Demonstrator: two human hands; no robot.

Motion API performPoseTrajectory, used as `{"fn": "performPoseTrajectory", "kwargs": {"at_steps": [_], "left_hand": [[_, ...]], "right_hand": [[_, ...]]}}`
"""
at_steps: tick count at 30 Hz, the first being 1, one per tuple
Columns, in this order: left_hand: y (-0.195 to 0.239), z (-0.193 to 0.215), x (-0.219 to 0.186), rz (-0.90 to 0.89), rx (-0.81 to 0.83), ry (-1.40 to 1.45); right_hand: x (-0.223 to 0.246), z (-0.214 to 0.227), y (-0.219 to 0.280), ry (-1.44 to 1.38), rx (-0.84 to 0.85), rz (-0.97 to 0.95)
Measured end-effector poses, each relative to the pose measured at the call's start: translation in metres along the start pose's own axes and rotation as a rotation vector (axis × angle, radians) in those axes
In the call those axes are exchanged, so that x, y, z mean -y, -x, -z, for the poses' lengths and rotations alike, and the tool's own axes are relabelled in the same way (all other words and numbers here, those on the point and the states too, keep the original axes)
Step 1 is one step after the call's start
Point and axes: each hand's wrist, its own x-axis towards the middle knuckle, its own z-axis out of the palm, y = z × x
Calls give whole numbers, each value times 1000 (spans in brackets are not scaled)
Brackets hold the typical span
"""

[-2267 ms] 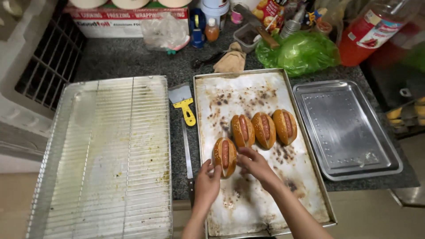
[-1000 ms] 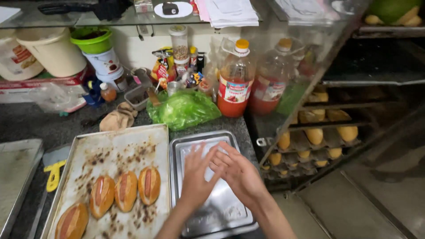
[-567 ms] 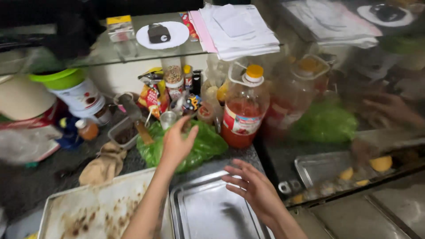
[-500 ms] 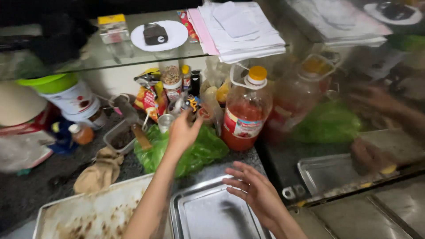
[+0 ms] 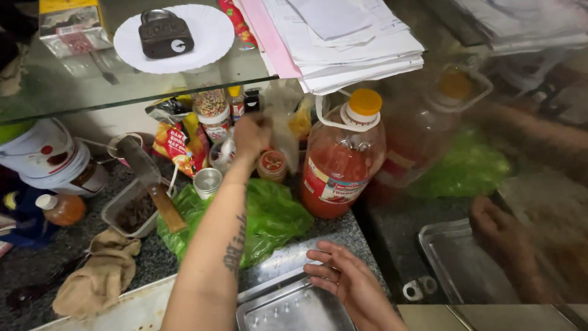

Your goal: Preparing hot dogs by slicing bread buns, inserting sausages, and piping sauce on top.

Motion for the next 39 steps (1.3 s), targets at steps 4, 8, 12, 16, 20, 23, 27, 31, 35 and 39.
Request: {"fn": "performPoseTrajectory", "kwargs": {"at_steps": [4,8,12,16,20,23,27,31,35,39], "left_hand": [[3,35,-36,6,-51,727],[40,71,-58,-40,-35,989],[152,128,-125,-235,-66,626],[255,139,-174,-172,-47,608],[360,131,-218,-102,159,711],[444,127,-237,-164,290,634],[538,101,-214,-171,20,774],[603,15,-177,-58,136,854],[639,-6,-203,-70,155,824],[673,-15,-232,-2,155,859]], "right_hand": [[-10,13,-8,9,56,63],[2,1,18,27,16,-25],[-38,47,-34,334,159,433],[-28,38,-25,580,351,870],[10,20,62,744,223,817],[6,50,82,589,287,739],[3,79,134,378,242,551],[15,57,252,931,-56,381],[19,79,253,1335,-12,696],[23,98,313,976,149,426]]}}
